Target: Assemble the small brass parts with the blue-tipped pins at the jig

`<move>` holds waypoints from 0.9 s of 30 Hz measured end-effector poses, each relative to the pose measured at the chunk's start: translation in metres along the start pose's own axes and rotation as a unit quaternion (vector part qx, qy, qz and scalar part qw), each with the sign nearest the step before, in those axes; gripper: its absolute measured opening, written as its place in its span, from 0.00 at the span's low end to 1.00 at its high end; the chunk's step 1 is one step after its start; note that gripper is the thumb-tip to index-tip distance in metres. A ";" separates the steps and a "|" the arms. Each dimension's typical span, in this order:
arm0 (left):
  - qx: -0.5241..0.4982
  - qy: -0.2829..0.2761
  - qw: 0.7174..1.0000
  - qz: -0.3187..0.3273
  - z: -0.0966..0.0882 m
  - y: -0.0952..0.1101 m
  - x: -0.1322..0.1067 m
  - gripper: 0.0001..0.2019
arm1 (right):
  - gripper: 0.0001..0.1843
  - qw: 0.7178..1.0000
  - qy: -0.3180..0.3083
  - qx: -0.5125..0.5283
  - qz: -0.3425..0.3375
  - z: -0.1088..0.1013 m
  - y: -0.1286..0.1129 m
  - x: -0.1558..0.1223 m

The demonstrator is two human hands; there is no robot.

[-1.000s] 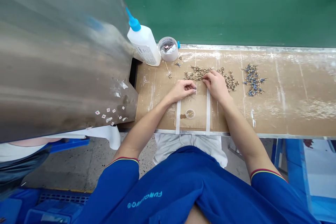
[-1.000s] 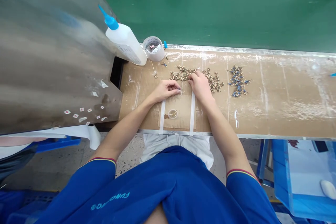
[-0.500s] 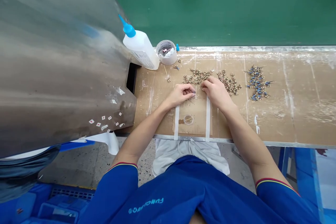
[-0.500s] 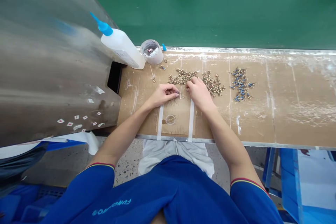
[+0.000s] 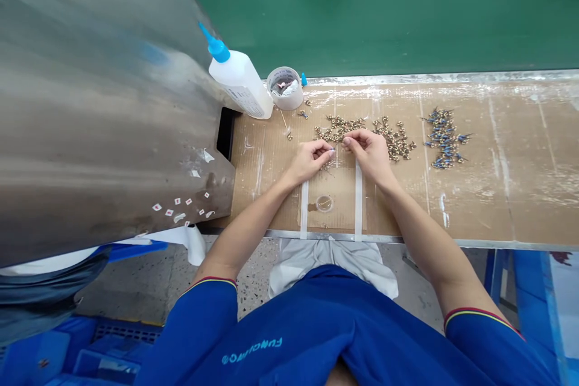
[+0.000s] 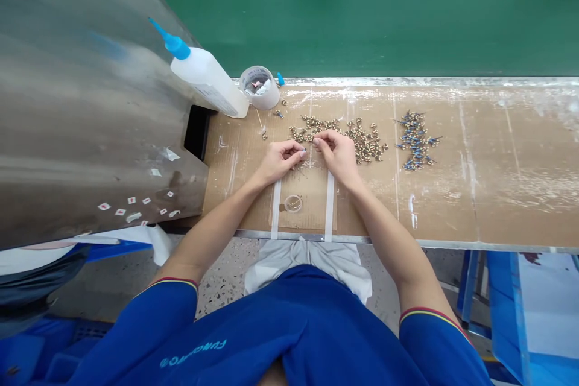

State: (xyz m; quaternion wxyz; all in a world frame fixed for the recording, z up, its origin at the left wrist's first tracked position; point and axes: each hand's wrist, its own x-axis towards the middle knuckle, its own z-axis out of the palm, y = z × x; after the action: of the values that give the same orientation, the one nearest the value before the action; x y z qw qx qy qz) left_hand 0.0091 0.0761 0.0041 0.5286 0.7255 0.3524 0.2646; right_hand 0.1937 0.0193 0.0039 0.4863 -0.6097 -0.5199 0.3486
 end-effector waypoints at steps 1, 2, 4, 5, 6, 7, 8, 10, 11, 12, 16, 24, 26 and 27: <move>0.009 0.007 1.000 0.003 0.000 0.000 0.000 0.11 | 0.09 0.999 0.000 0.038 0.018 0.004 0.002 -0.001; 0.020 0.015 1.000 0.006 0.000 0.001 0.000 0.11 | 0.10 0.997 -0.002 0.066 0.032 0.008 0.004 -0.001; 0.047 0.028 0.998 0.015 -0.001 0.001 0.000 0.10 | 0.11 0.994 -0.006 0.095 0.048 0.015 0.008 -0.003; 0.061 0.032 0.997 0.019 -0.001 0.001 0.000 0.09 | 0.12 0.994 -0.007 0.099 0.051 0.018 0.009 -0.003; 0.074 0.034 0.997 0.020 -0.002 0.002 0.000 0.09 | 0.12 0.994 -0.006 0.097 0.052 0.020 0.011 -0.003; 0.084 0.034 0.996 0.021 -0.002 0.001 0.000 0.09 | 0.11 0.994 -0.004 0.092 0.051 0.021 0.011 -0.004; 0.089 0.034 0.995 0.021 -0.002 0.001 0.000 0.09 | 0.11 0.995 -0.002 0.087 0.049 0.022 0.012 -0.004; 0.087 0.034 0.995 0.020 -0.001 0.000 0.000 0.10 | 0.09 0.996 0.001 0.077 0.045 0.023 0.012 -0.004; 0.081 0.034 0.996 0.019 -0.001 0.000 0.000 0.10 | 0.09 0.996 0.001 0.073 0.044 0.022 0.011 -0.004; 0.075 0.035 0.996 0.018 -0.001 -0.001 0.000 0.10 | 0.08 0.997 0.000 0.069 0.043 0.022 0.011 -0.004; 0.063 0.029 0.997 0.016 -0.001 -0.003 0.001 0.11 | 0.08 0.998 -0.012 0.053 0.039 0.020 0.009 -0.004; 0.087 0.008 0.996 0.031 -0.002 -0.005 0.001 0.11 | 0.06 0.999 -0.044 0.008 0.012 0.014 0.005 -0.005; 0.100 0.002 0.994 0.037 -0.002 -0.006 0.001 0.11 | 0.07 0.998 -0.057 -0.003 0.007 0.013 0.005 -0.005; 0.107 0.000 0.993 0.040 -0.002 -0.007 0.001 0.11 | 0.07 0.998 -0.064 -0.008 0.006 0.012 0.005 -0.005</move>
State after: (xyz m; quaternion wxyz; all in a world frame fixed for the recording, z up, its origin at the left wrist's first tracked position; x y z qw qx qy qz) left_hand 0.0067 0.0796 -0.0018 0.4372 0.7914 0.3494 0.2459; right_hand 0.1833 0.0170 -0.0047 0.4447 -0.5930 -0.5496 0.3855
